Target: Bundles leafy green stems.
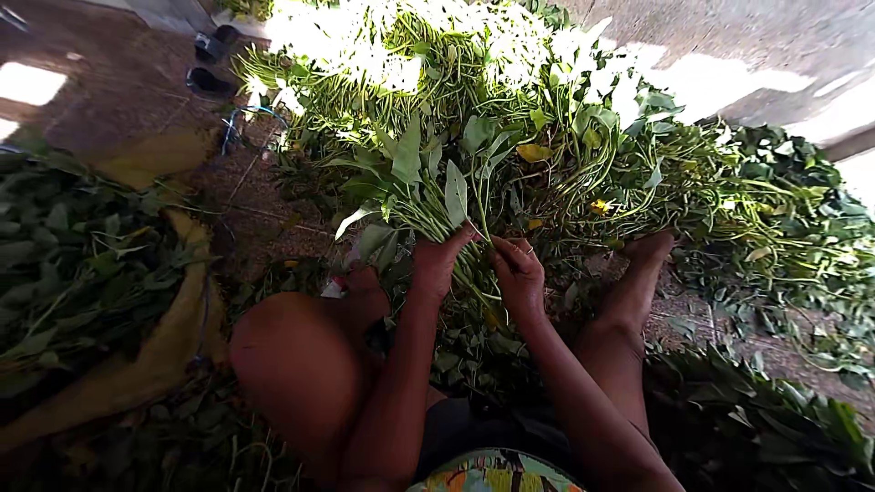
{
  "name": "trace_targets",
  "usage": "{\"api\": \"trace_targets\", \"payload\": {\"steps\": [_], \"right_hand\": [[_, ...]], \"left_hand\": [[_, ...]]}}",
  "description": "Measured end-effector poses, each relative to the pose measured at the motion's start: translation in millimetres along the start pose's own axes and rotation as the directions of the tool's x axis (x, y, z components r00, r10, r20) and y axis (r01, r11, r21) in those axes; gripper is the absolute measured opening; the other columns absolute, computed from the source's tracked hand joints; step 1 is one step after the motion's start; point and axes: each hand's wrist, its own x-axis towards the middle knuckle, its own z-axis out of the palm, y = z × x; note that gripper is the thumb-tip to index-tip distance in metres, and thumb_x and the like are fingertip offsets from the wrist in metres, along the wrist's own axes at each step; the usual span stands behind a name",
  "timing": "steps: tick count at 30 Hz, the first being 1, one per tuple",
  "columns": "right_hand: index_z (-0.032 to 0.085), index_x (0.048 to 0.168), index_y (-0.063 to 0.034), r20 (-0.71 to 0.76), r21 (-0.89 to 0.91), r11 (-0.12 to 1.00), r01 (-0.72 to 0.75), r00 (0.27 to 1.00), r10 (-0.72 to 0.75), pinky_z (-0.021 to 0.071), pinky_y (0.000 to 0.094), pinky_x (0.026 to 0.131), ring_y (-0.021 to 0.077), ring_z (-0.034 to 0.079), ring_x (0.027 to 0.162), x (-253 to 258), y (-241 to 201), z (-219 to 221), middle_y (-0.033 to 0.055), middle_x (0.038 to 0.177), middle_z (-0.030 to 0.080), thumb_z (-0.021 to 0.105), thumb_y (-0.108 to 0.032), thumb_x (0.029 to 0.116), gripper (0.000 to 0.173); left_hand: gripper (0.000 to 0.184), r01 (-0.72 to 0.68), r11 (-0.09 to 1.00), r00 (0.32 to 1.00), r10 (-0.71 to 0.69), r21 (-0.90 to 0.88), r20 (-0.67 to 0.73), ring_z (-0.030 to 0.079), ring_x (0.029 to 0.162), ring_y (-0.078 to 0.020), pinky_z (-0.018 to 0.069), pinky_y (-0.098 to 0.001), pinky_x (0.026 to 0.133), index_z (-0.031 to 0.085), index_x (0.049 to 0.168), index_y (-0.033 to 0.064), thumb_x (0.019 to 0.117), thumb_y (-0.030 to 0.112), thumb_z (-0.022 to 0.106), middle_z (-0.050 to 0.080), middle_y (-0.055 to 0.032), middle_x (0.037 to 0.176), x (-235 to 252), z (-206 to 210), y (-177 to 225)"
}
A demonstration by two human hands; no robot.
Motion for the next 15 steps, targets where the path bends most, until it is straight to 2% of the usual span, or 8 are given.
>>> {"api": "trace_targets", "payload": {"steps": [2, 7, 9, 11, 13, 15], "right_hand": [[0.076, 0.114, -0.004, 0.015, 0.018, 1.0, 0.021, 1.0, -0.022, 0.0554, 0.0198, 0.083, 0.0053, 0.064, 0.094, -2, 2, 0, 0.006, 0.104, 0.066, 0.068, -0.006, 0.0956, 0.021], [0.077, 0.112, -0.0034, 0.019, 0.079, 0.996, 0.043, 0.999, -0.045, 0.054, 0.019, 0.086, 0.0042, 0.062, 0.099, -2, -1, -5, 0.0047, 0.107, 0.066, 0.069, -0.004, 0.0947, 0.019], [0.077, 0.111, -0.0045, 0.009, 0.077, 0.996, 0.04, 0.999, -0.041, 0.0538, 0.0187, 0.085, 0.0036, 0.062, 0.098, -1, -4, -7, 0.004, 0.106, 0.066, 0.07, -0.005, 0.0941, 0.018], [0.077, 0.107, -0.0039, -0.009, 0.072, 0.997, 0.023, 1.0, -0.022, 0.055, 0.0199, 0.084, 0.0021, 0.063, 0.095, -3, -9, -9, 0.0022, 0.102, 0.066, 0.07, -0.006, 0.0929, 0.016], [0.072, 0.097, 0.0014, -0.021, 0.101, 0.994, -0.029, 0.999, 0.032, 0.0553, 0.0224, 0.084, 0.0011, 0.065, 0.091, -6, -16, -13, 0.0019, 0.093, 0.068, 0.068, -0.001, 0.0886, 0.009], [0.068, 0.098, 0.0011, 0.019, 0.154, 0.977, -0.148, 0.989, 0.146, 0.0554, 0.0215, 0.076, -0.0011, 0.063, 0.08, -5, -22, -17, -0.0015, 0.083, 0.067, 0.065, 0.004, 0.0916, 0.008]], "left_hand": [[0.024, -0.086, 0.994, 0.994, 0.082, 0.063, 0.07, 0.069, 0.095, -0.0109, 0.0583, -0.0294, 0.086, 0.068, 0.114, 0.0069, 0.0915, -0.001, 0.072, 0.073, -0.0028, 0.105, -3, -2, 0], [0.026, -0.268, 0.958, 0.946, 0.243, 0.097, 0.213, 0.069, 0.097, -0.0098, 0.0589, -0.0293, 0.088, 0.067, 0.111, 0.0082, 0.0886, -0.003, 0.073, 0.072, -0.0006, 0.105, -10, -5, -1], [0.024, -0.327, 0.937, 0.928, 0.295, 0.119, 0.227, 0.069, 0.094, -0.004, 0.0588, -0.0246, 0.086, 0.068, 0.109, 0.0112, 0.0895, -0.003, 0.071, 0.072, 0.0046, 0.101, -17, -3, 4], [0.026, -0.364, 0.913, 0.921, 0.322, 0.185, 0.221, 0.064, 0.09, 0.0073, 0.0556, -0.0165, 0.083, 0.066, 0.107, 0.017, 0.091, -0.003, 0.065, 0.069, 0.0151, 0.095, -29, 1, 13], [0.022, -0.377, 0.911, 0.915, 0.34, 0.165, 0.216, 0.063, 0.087, 0.0095, 0.0544, -0.0148, 0.081, 0.067, 0.103, 0.0151, 0.0909, -0.003, 0.063, 0.069, 0.0159, 0.09, -39, 2, 21], [0.016, -0.365, 0.905, 0.92, 0.316, 0.217, 0.229, 0.061, 0.082, 0.0079, 0.0525, -0.0138, 0.075, 0.066, 0.099, 0.0095, 0.0917, -0.003, 0.059, 0.066, 0.0108, 0.085, -43, 2, 27]]}}
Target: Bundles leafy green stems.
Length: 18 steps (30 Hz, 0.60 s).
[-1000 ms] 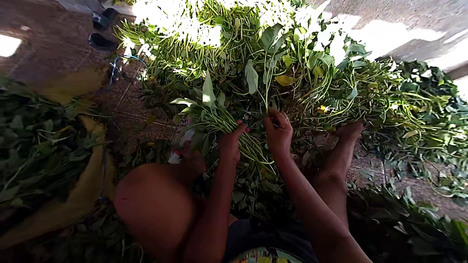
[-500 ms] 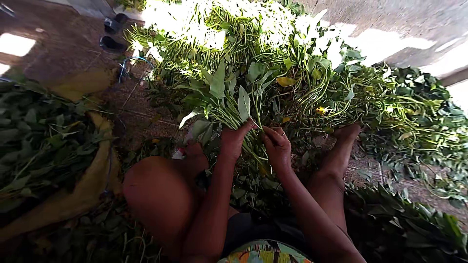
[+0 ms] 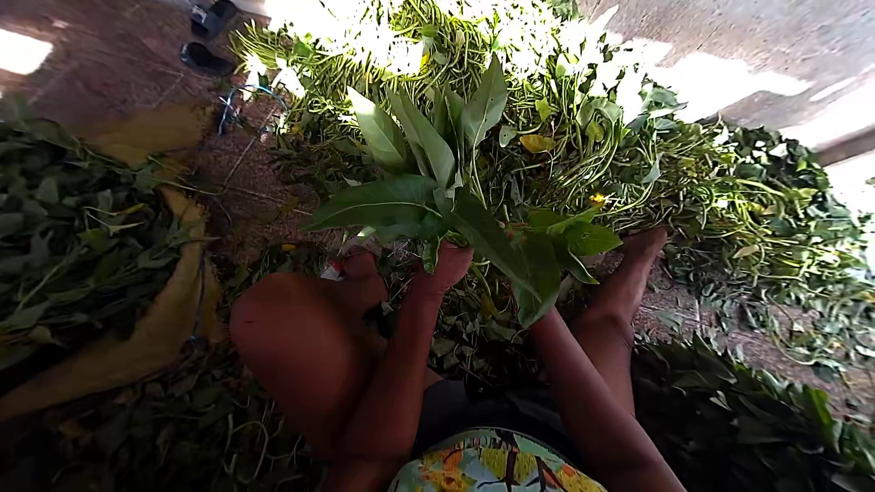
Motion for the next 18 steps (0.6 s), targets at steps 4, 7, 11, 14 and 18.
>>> {"api": "trace_targets", "payload": {"steps": [4, 7, 11, 14, 18], "right_hand": [[0.068, 0.109, -0.0014, -0.043, 0.029, 0.999, 0.026, 0.999, -0.024, 0.058, 0.0246, 0.086, 0.001, 0.068, 0.091, 0, 14, 3, -0.0017, 0.095, 0.072, 0.065, -0.002, 0.0938, 0.016], [0.071, 0.107, 0.0052, 0.0, -0.141, 0.976, 0.167, 0.986, -0.168, 0.0556, 0.0273, 0.092, 0.0071, 0.067, 0.103, 1, 8, 2, 0.0099, 0.108, 0.071, 0.064, -0.005, 0.0947, 0.018], [0.064, 0.133, -0.0014, 0.118, -0.195, 0.965, 0.176, 0.981, -0.155, 0.0492, 0.0336, 0.102, 0.0182, 0.055, 0.124, 1, -12, 9, 0.0163, 0.134, 0.056, 0.063, -0.039, 0.0988, 0.051], [0.056, 0.141, 0.0, 0.118, -0.179, 0.98, 0.087, 0.991, -0.066, 0.0486, 0.037, 0.103, 0.0211, 0.054, 0.125, 4, -38, 27, 0.0188, 0.139, 0.053, 0.066, -0.05, 0.0932, 0.07], [0.068, 0.12, 0.0008, -0.053, -0.126, 0.988, 0.092, 0.994, -0.099, 0.0522, 0.0212, 0.085, 0.0077, 0.062, 0.099, 18, -59, 48, 0.0104, 0.114, 0.061, 0.06, -0.025, 0.1042, 0.031]], "left_hand": [[0.018, 0.042, 0.996, 0.998, -0.046, 0.074, 0.047, 0.062, 0.082, 0.0047, 0.0531, -0.0152, 0.076, 0.067, 0.105, 0.0027, 0.0921, -0.004, 0.057, 0.067, 0.0046, 0.088, -1, -3, -3], [0.012, 0.009, 0.988, 0.999, -0.002, 0.155, -0.047, 0.058, 0.082, 0.0076, 0.0497, -0.0128, 0.078, 0.065, 0.104, -0.001, 0.0926, -0.004, 0.062, 0.063, 0.005, 0.087, -2, 2, 4], [0.027, 0.01, 1.0, 1.0, -0.01, 0.017, 0.022, 0.067, 0.098, -0.0051, 0.0579, -0.0249, 0.086, 0.065, 0.121, 0.0061, 0.0948, 0.008, 0.071, 0.07, -0.001, 0.111, 11, -1, -14], [0.023, 0.186, 0.979, 0.982, -0.187, -0.083, 0.0, 0.067, 0.089, -0.0031, 0.058, -0.0231, 0.077, 0.067, 0.119, 0.0126, 0.0965, 0.012, 0.07, 0.071, 0.0033, 0.103, 12, 3, -16], [0.018, 0.281, 0.942, 0.956, -0.291, -0.184, -0.031, 0.067, 0.086, -0.0031, 0.0584, -0.0234, 0.077, 0.065, 0.114, 0.0113, 0.0973, 0.006, 0.067, 0.071, 0.0033, 0.098, 11, 6, -16]]}}
